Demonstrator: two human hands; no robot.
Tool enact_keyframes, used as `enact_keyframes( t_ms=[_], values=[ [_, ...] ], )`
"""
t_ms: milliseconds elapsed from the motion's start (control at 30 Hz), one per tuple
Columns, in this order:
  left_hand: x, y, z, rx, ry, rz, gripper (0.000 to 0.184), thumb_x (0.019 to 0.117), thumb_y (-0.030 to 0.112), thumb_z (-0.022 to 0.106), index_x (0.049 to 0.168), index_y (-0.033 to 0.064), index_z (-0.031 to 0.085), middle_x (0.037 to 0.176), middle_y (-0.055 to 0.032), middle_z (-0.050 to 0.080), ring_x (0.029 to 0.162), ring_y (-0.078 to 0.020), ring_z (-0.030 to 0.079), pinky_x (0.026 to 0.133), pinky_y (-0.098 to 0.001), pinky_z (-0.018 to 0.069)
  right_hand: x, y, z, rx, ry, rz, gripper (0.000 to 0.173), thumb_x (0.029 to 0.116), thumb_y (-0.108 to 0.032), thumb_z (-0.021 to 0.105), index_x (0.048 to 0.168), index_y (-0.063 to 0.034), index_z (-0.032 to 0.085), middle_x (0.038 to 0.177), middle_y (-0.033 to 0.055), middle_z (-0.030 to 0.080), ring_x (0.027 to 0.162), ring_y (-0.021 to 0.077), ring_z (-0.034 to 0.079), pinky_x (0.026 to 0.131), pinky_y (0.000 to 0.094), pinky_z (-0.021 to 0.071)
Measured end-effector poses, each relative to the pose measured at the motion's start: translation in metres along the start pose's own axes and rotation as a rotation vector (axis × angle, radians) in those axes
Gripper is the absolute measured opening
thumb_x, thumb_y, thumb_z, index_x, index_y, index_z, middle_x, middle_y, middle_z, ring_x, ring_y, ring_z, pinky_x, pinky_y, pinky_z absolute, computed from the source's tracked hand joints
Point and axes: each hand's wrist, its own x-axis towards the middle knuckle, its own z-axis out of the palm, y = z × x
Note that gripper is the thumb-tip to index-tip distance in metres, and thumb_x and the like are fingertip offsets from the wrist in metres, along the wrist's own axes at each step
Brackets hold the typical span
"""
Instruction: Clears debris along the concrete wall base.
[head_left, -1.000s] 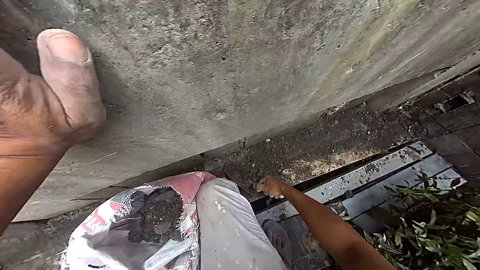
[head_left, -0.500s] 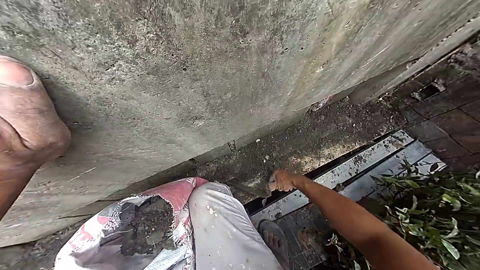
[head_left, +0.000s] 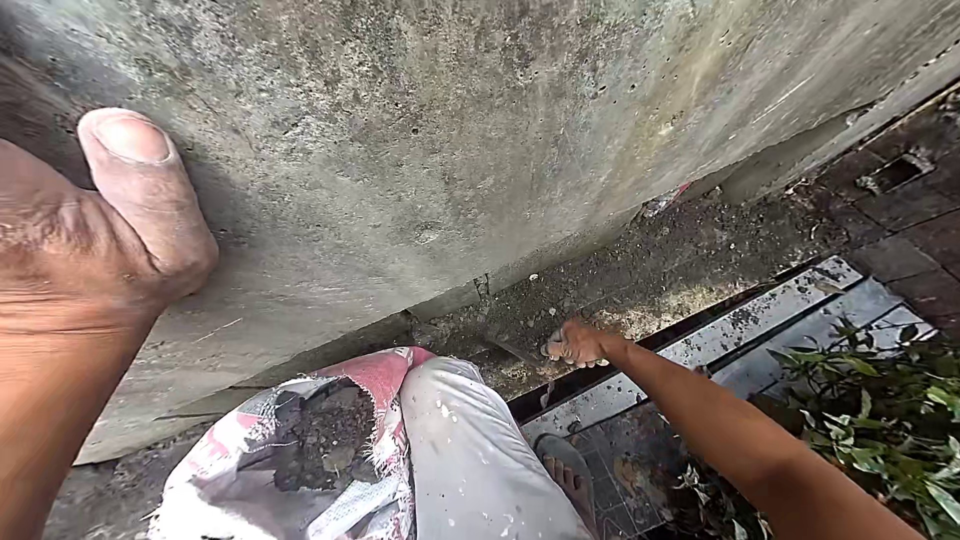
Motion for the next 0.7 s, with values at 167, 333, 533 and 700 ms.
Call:
enact_keyframes(
  t_ms=[167,333,533,700],
  values=[
    [0.013,0.003,-0.011,0.005,0.003,0.085,0.062,0.1013,0.047,0.053,0.152,0.0118,0.043,0.140,-0.0119,0.059,0.129,-0.0196,0.059,0.109,-0.0379,0.0475,0.021,-0.033,0.048,-0.070,-0.010,0.013,0.052,0.1006,-0.058,0.058,0.105,-0.0077,0.070,0.079,0.0080,0.065,0.064,0.0189,0.063,0.064,0.0414,0.0552],
    [0.005,0.009,0.002,-0.126,0.001,0.003,0.051,0.1061,0.044,0.046,0.137,0.0053,0.058,0.126,-0.0177,0.067,0.121,-0.0243,0.066,0.101,-0.0437,0.0535,0.024,0.063,0.002,-0.108,0.204,0.026,0.056,0.0983,-0.061,0.059,0.091,-0.0068,0.072,0.077,0.0132,0.068,0.069,0.0275,0.067,0.068,0.0533,0.0567],
    [0.009,0.023,0.003,-0.234,-0.014,-0.015,0.057,0.1077,0.045,0.039,0.122,-0.0047,0.062,0.113,-0.0259,0.068,0.111,-0.0296,0.069,0.095,-0.0464,0.0537,-0.085,0.064,0.020,0.179,0.492,0.087,0.052,0.0991,-0.056,0.055,0.088,-0.0085,0.072,0.083,0.0135,0.069,0.083,0.0306,0.068,0.079,0.0584,0.0539],
    [0.016,0.035,-0.002,-0.272,-0.001,0.008,0.060,0.1085,0.046,0.037,0.119,-0.0085,0.061,0.109,-0.0290,0.068,0.108,-0.0310,0.069,0.095,-0.0466,0.0538,-0.083,0.073,0.111,0.583,0.723,0.299,0.049,0.1067,-0.050,0.047,0.119,-0.0051,0.063,0.097,0.0138,0.072,0.078,0.0284,0.073,0.071,0.0503,0.0623]
  ],
)
